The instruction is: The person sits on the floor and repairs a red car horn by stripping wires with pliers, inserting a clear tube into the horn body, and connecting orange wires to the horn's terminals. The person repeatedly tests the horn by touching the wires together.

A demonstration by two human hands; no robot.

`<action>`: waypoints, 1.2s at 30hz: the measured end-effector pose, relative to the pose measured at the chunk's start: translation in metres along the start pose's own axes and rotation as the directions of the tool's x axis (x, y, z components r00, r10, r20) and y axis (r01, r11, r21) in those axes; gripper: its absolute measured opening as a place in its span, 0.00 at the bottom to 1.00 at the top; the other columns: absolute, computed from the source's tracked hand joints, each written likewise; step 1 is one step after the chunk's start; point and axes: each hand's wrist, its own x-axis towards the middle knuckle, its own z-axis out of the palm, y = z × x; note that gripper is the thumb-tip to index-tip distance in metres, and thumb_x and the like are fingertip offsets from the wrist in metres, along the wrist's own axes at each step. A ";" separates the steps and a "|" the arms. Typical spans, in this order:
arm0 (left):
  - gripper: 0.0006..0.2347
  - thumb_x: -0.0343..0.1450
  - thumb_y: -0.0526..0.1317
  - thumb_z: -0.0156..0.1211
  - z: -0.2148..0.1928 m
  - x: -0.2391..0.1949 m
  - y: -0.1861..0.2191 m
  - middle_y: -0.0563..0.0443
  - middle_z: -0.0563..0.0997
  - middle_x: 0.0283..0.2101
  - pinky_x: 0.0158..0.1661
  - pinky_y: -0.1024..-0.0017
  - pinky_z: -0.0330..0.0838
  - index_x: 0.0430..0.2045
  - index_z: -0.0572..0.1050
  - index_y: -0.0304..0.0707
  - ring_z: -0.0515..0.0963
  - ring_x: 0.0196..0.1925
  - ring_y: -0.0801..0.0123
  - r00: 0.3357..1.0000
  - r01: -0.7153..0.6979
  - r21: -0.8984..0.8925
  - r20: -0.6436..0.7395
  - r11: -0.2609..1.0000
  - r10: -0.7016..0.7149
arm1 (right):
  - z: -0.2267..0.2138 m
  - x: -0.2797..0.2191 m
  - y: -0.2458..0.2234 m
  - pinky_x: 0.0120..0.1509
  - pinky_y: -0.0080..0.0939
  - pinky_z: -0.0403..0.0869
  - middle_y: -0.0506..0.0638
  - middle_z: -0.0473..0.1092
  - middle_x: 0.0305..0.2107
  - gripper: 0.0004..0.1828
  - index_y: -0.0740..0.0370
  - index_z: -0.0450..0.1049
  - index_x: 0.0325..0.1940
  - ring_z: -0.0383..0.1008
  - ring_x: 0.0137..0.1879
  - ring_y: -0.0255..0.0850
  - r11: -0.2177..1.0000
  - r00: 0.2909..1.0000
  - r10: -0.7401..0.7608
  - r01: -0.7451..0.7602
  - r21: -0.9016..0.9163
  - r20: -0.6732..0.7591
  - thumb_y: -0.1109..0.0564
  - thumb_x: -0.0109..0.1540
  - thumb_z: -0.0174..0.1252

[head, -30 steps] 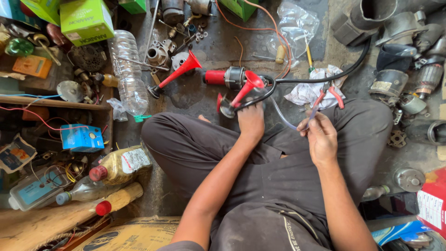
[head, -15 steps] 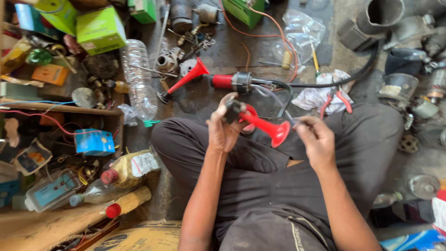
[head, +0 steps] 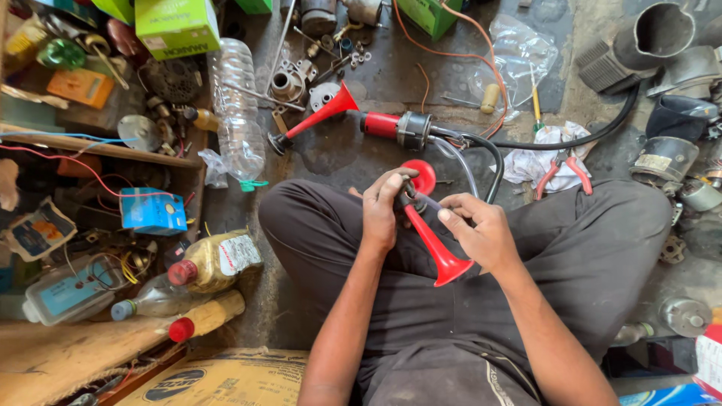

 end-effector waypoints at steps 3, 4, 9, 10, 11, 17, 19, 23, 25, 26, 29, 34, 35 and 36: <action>0.14 0.76 0.44 0.53 0.007 -0.002 0.011 0.55 0.76 0.27 0.18 0.81 0.60 0.45 0.80 0.33 0.71 0.19 0.80 1.000 0.028 0.061 0.008 0.998 -0.029 | -0.002 0.003 0.014 0.30 0.31 0.67 0.44 0.75 0.24 0.13 0.67 0.77 0.47 0.67 0.27 0.27 0.997 0.998 0.042 -0.044 0.057 0.036 0.56 0.63 0.61; 0.14 0.75 0.44 0.54 0.008 -0.001 0.014 0.56 0.76 0.27 0.18 0.82 0.59 0.45 0.80 0.33 0.69 0.18 0.81 1.000 0.020 0.100 0.014 0.995 -0.022 | -0.003 0.004 0.017 0.30 0.30 0.67 0.44 0.75 0.25 0.13 0.67 0.77 0.47 0.67 0.27 0.27 0.996 0.998 0.047 -0.050 0.076 0.048 0.56 0.63 0.61; 0.13 0.76 0.41 0.57 0.011 -0.003 0.018 0.59 0.77 0.27 0.23 0.82 0.59 0.50 0.80 0.35 0.69 0.22 0.84 0.995 -0.064 0.176 0.090 0.982 0.048 | -0.006 0.003 0.032 0.31 0.31 0.65 0.44 0.73 0.26 0.14 0.68 0.76 0.49 0.64 0.28 0.27 0.971 0.979 0.137 -0.164 0.176 0.151 0.55 0.64 0.61; 0.13 0.76 0.41 0.56 0.011 -0.003 0.017 0.59 0.77 0.27 0.23 0.83 0.58 0.50 0.79 0.35 0.68 0.22 0.85 0.993 -0.059 0.149 0.110 0.987 0.043 | -0.005 0.003 0.034 0.31 0.31 0.65 0.44 0.73 0.26 0.14 0.68 0.76 0.50 0.64 0.28 0.27 0.971 0.978 0.147 -0.171 0.168 0.145 0.55 0.64 0.60; 0.13 0.76 0.41 0.57 0.011 -0.003 0.016 0.59 0.76 0.27 0.23 0.83 0.58 0.49 0.80 0.35 0.68 0.22 0.85 0.992 -0.063 0.163 0.116 0.985 0.044 | -0.004 0.002 0.038 0.32 0.30 0.66 0.44 0.73 0.27 0.14 0.68 0.75 0.50 0.65 0.29 0.27 0.968 0.979 0.147 -0.171 0.182 0.139 0.56 0.64 0.61; 0.12 0.76 0.42 0.58 0.009 -0.006 0.011 0.56 0.77 0.35 0.40 0.79 0.67 0.45 0.80 0.32 0.73 0.36 0.80 0.964 -0.234 0.315 0.196 0.920 0.178 | 0.009 0.001 0.056 0.37 0.29 0.69 0.44 0.74 0.33 0.14 0.70 0.75 0.52 0.69 0.34 0.26 0.957 0.977 0.120 -0.161 0.240 0.176 0.58 0.66 0.59; 0.12 0.75 0.43 0.59 0.009 -0.009 0.011 0.54 0.80 0.38 0.46 0.77 0.72 0.44 0.78 0.31 0.77 0.41 0.77 0.942 -0.307 0.367 0.250 0.878 0.225 | 0.009 -0.001 0.058 0.32 0.32 0.65 0.45 0.73 0.31 0.14 0.69 0.75 0.53 0.65 0.30 0.28 0.942 0.948 0.227 -0.272 0.199 0.222 0.58 0.65 0.59; 0.12 0.74 0.42 0.60 0.014 -0.010 0.006 0.52 0.81 0.40 0.48 0.75 0.72 0.43 0.78 0.30 0.78 0.42 0.75 0.950 -0.291 0.374 0.219 0.881 0.221 | 0.010 -0.002 0.055 0.42 0.31 0.72 0.45 0.75 0.35 0.13 0.70 0.74 0.51 0.72 0.39 0.28 0.961 0.983 0.080 -0.120 0.248 0.168 0.58 0.68 0.57; 0.11 0.74 0.41 0.60 0.014 -0.011 0.003 0.52 0.80 0.37 0.47 0.75 0.72 0.43 0.78 0.30 0.77 0.39 0.74 0.969 -0.223 0.372 0.189 0.901 0.161 | 0.015 -0.003 0.053 0.43 0.32 0.71 0.45 0.75 0.34 0.12 0.70 0.75 0.50 0.71 0.39 0.28 0.982 0.991 0.067 -0.086 0.170 0.115 0.58 0.68 0.55; 0.11 0.74 0.41 0.60 0.014 -0.011 0.002 0.52 0.80 0.37 0.47 0.75 0.72 0.43 0.78 0.30 0.77 0.39 0.74 0.971 -0.213 0.381 0.188 0.900 0.150 | 0.018 -0.004 0.051 0.42 0.32 0.71 0.46 0.75 0.33 0.12 0.69 0.76 0.50 0.71 0.38 0.29 0.989 0.995 0.051 -0.063 0.131 0.090 0.58 0.68 0.55; 0.10 0.73 0.40 0.60 0.013 -0.011 -0.001 0.51 0.81 0.38 0.47 0.74 0.72 0.42 0.78 0.30 0.78 0.41 0.73 0.970 -0.213 0.410 0.196 0.887 0.142 | 0.025 -0.007 0.047 0.41 0.33 0.72 0.49 0.77 0.30 0.11 0.69 0.77 0.48 0.72 0.36 0.29 0.999 1.000 -0.007 0.006 0.044 0.018 0.58 0.68 0.56; 0.09 0.73 0.39 0.59 0.012 -0.010 -0.011 0.51 0.81 0.39 0.49 0.74 0.73 0.41 0.78 0.30 0.78 0.44 0.74 0.967 -0.204 0.418 0.225 0.885 0.117 | 0.027 -0.011 0.036 0.37 0.35 0.72 0.53 0.77 0.28 0.11 0.70 0.78 0.47 0.72 0.33 0.31 1.000 0.995 -0.030 0.029 -0.010 -0.090 0.58 0.67 0.57; 0.10 0.73 0.39 0.60 0.011 -0.009 -0.012 0.51 0.80 0.39 0.48 0.74 0.73 0.41 0.78 0.30 0.77 0.43 0.74 0.969 -0.195 0.421 0.220 0.886 0.109 | 0.027 -0.009 0.030 0.38 0.36 0.72 0.52 0.78 0.28 0.11 0.69 0.78 0.47 0.74 0.33 0.32 1.000 0.995 -0.026 0.025 -0.015 -0.097 0.58 0.67 0.57; 0.10 0.73 0.39 0.60 0.010 -0.006 -0.014 0.51 0.80 0.39 0.48 0.74 0.73 0.41 0.78 0.30 0.77 0.43 0.74 0.970 -0.190 0.420 0.220 0.887 0.103 | 0.026 -0.006 0.023 0.39 0.37 0.73 0.52 0.78 0.29 0.11 0.69 0.78 0.46 0.75 0.34 0.33 0.999 0.994 -0.025 0.023 -0.025 -0.108 0.57 0.66 0.58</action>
